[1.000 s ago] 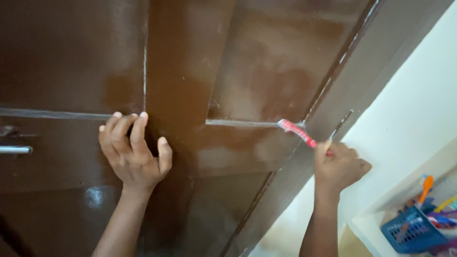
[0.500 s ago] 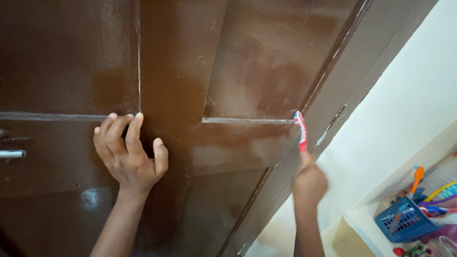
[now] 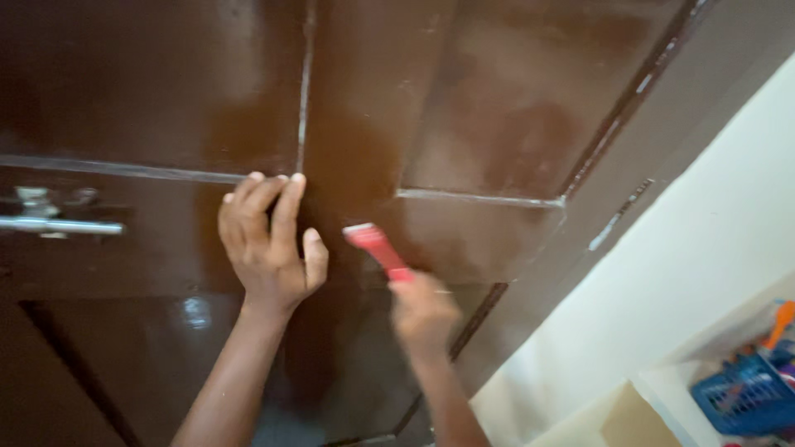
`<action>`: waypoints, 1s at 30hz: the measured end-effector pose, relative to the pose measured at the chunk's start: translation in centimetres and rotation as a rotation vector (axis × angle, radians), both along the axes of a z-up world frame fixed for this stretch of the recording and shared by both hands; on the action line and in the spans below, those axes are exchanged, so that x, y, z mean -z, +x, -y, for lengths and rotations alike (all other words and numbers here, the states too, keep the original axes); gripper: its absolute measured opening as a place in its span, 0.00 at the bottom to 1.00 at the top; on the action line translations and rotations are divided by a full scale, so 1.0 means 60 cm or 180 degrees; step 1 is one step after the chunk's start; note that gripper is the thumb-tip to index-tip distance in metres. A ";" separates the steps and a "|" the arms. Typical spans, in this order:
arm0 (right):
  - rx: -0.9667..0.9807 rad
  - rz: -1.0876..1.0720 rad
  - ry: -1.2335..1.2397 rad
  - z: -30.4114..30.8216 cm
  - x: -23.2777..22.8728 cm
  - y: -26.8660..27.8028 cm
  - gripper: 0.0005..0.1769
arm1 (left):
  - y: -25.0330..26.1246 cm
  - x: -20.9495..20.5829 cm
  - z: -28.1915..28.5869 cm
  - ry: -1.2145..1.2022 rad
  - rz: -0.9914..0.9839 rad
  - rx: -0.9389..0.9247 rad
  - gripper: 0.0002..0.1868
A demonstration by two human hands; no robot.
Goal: The person cleans the grooves and edges of a brown wooden door using a toothbrush, moving the bristles along the recessed lines and around the metal latch.
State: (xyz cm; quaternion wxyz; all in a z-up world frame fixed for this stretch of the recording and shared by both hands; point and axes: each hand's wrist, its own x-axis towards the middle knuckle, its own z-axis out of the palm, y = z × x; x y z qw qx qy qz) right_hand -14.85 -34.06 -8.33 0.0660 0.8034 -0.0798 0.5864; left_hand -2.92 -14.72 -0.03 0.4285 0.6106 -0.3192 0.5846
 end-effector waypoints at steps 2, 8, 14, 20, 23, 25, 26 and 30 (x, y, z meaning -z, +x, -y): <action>0.0312 0.0553 0.0125 0.046 -0.016 -0.029 0.04 | -0.003 -0.008 -0.011 0.0036 0.0024 -0.0001 0.29; -0.0435 0.1175 0.0799 -0.013 0.000 0.009 0.15 | -0.034 -0.035 -0.047 0.0217 -0.0087 0.0313 0.30; -0.0990 -0.0023 -0.0233 -0.116 -0.016 0.062 0.13 | -0.054 -0.066 -0.117 0.0591 -0.0434 0.0943 0.30; -0.1491 0.0187 0.0571 -0.188 -0.018 0.081 0.10 | -0.059 -0.079 -0.131 0.0710 -0.0603 0.1076 0.31; -0.1182 -0.0220 0.0110 -0.172 0.016 0.055 0.12 | -0.059 -0.073 -0.129 0.0723 -0.0573 0.0995 0.31; -0.0981 0.0406 0.0832 -0.104 0.020 0.027 0.10 | -0.057 -0.072 -0.127 0.0724 -0.0560 0.0973 0.31; -0.0783 0.0863 0.1409 -0.062 0.017 0.015 0.11 | -0.057 -0.071 -0.126 0.0704 -0.0590 0.0987 0.31; -0.0975 0.1587 0.1732 -0.001 0.053 0.038 0.09 | -0.064 -0.067 -0.113 0.0640 -0.0659 0.0939 0.31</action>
